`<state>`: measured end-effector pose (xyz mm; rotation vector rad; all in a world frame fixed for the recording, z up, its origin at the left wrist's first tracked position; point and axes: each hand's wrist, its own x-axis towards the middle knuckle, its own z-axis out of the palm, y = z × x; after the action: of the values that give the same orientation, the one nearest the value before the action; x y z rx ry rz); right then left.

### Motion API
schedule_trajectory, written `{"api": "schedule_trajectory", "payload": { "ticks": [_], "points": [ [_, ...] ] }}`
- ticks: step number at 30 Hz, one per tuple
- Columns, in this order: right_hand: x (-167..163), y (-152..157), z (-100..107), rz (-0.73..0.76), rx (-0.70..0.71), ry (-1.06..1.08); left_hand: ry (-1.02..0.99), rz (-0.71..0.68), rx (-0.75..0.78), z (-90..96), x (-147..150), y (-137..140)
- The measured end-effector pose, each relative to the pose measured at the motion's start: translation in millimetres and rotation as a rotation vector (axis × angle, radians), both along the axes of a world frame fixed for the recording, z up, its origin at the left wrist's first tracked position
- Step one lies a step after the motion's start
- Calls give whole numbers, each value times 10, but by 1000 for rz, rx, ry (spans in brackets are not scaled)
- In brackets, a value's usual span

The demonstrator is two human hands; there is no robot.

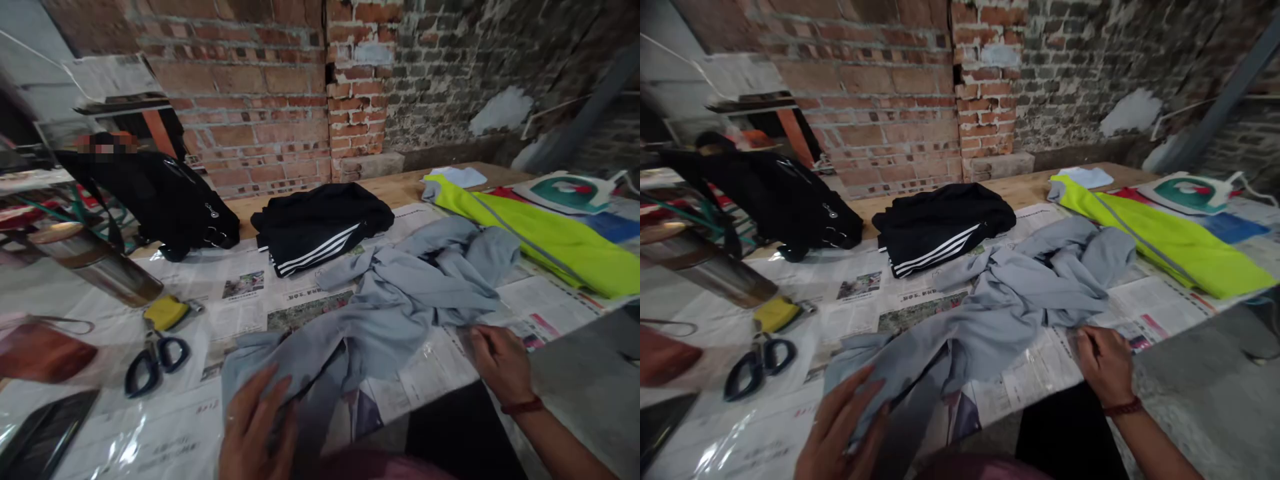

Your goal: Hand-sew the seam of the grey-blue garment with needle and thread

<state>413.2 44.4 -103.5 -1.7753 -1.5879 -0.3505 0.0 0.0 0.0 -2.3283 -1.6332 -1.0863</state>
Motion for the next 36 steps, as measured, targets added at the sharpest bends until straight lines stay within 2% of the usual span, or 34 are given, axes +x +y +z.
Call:
{"api": "schedule_trajectory", "payload": {
  "ticks": [3,6,8,10,12,15,18,21,25,28,33,36],
  "points": [
    [-74,-61,121,52,58,90,155,-58,56,-132,-57,-77],
    [-371,-159,384,181,125,191,244,-21,54,-233,-135,-116],
    [-680,-193,597,362,97,261,259,18,43,-273,-157,-129],
    [-1019,-173,784,545,-25,260,257,52,33,-280,-147,-141],
    [-1333,-105,909,645,-78,243,239,72,30,-245,-113,-161],
    [-1686,14,966,665,-124,172,163,84,19,-130,-42,-197],
    [-1877,84,915,616,-185,101,63,71,4,-1,61,-180],
    [-1910,108,818,595,-238,94,38,10,-25,85,227,-50],
    [-1792,132,705,623,-273,238,80,-22,-184,97,499,252],
    [-1686,138,673,592,-306,332,104,-31,-282,23,631,443],
    [-1574,105,701,649,-380,327,50,-45,-298,-162,624,559],
    [-1533,137,742,663,-329,339,-22,-4,-304,-232,580,559]
  ]
}}
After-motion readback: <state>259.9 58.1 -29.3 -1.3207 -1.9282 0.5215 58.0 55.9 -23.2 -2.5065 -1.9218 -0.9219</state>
